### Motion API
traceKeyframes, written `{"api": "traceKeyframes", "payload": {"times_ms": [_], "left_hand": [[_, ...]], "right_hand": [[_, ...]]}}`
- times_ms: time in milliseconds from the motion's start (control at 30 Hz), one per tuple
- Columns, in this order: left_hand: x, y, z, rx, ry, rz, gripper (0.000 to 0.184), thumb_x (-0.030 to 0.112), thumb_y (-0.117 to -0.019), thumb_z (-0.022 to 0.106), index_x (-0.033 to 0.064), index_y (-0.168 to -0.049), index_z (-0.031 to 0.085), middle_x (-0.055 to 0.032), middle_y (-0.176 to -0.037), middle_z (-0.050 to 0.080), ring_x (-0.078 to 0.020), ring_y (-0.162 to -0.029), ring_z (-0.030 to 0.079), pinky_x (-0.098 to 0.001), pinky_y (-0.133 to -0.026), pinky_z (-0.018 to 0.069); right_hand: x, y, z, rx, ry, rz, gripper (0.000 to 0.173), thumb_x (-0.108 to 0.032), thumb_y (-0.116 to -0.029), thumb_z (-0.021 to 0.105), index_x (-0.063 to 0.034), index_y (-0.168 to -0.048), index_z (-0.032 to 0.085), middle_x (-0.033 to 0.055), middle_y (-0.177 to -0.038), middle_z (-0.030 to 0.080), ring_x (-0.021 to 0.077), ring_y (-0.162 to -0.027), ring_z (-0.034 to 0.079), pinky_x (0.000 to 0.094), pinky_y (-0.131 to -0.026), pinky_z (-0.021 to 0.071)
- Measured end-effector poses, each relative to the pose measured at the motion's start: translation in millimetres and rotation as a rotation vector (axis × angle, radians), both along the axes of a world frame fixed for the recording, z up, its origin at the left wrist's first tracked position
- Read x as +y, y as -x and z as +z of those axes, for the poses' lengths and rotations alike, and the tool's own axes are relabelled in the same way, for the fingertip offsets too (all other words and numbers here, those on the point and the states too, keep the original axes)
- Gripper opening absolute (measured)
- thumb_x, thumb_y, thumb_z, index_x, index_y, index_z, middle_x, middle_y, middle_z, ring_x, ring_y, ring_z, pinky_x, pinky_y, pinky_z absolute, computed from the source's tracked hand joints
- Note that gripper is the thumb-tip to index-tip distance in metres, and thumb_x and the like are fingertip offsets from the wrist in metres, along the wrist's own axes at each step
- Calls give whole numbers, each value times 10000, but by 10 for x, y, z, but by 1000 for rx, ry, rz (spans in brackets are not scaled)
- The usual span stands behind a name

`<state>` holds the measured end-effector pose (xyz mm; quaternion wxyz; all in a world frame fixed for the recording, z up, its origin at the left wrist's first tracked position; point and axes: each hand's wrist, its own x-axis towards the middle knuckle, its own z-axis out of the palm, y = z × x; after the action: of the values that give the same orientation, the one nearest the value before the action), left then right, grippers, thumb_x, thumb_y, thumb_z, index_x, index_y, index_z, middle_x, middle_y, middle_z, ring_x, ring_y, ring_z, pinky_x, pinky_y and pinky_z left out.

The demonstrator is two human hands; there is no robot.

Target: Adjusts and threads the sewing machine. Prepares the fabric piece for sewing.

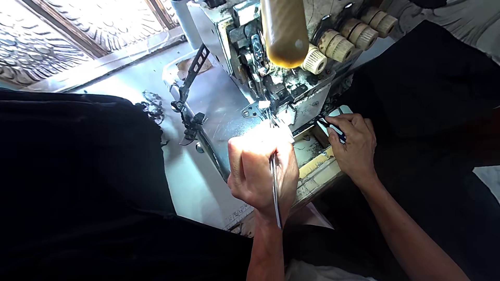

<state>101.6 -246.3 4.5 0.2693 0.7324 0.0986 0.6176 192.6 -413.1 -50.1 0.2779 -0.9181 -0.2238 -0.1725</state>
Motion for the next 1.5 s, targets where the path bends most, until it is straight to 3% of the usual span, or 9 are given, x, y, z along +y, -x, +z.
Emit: {"api": "traceKeyframes", "payload": {"times_ms": [700, 933, 1233, 1500], "left_hand": [[8, 22, -30, 1, -6, -9, 155, 29, -879, 696, 32, -771, 584, -49, -811, 587, -65, -790, 630, -161, -686, 529], [4, 40, -36, 9, 37, -39, 142, 74, -892, 692, 26, -818, 581, -48, -842, 616, -58, -849, 643, -175, -743, 537], [11, 34, -44, 19, 28, -14, 164, 63, -892, 673, 26, -797, 545, -52, -808, 597, -56, -819, 623, -157, -688, 499], [4, 43, -50, 13, 53, -39, 155, 71, -886, 674, 26, -797, 555, -41, -815, 602, -33, -817, 631, -147, -692, 516]], "right_hand": [[12, 10, 3, -3, -4, -11, 293, -223, -1024, 580, -87, -1230, 739, 174, -1191, 666, 367, -1018, 608, 510, -849, 476], [26, 17, 5, 4, -20, -15, 282, -208, -1016, 588, -88, -1223, 739, 164, -1179, 668, 367, -1029, 610, 505, -852, 489], [29, 28, 6, -3, -23, -13, 279, -185, -999, 593, -85, -1214, 741, 165, -1179, 674, 371, -1034, 615, 505, -842, 495], [32, 22, -1, -13, -25, -12, 277, -182, -1002, 590, -78, -1206, 746, 172, -1175, 677, 375, -1030, 619, 501, -848, 498]]}}
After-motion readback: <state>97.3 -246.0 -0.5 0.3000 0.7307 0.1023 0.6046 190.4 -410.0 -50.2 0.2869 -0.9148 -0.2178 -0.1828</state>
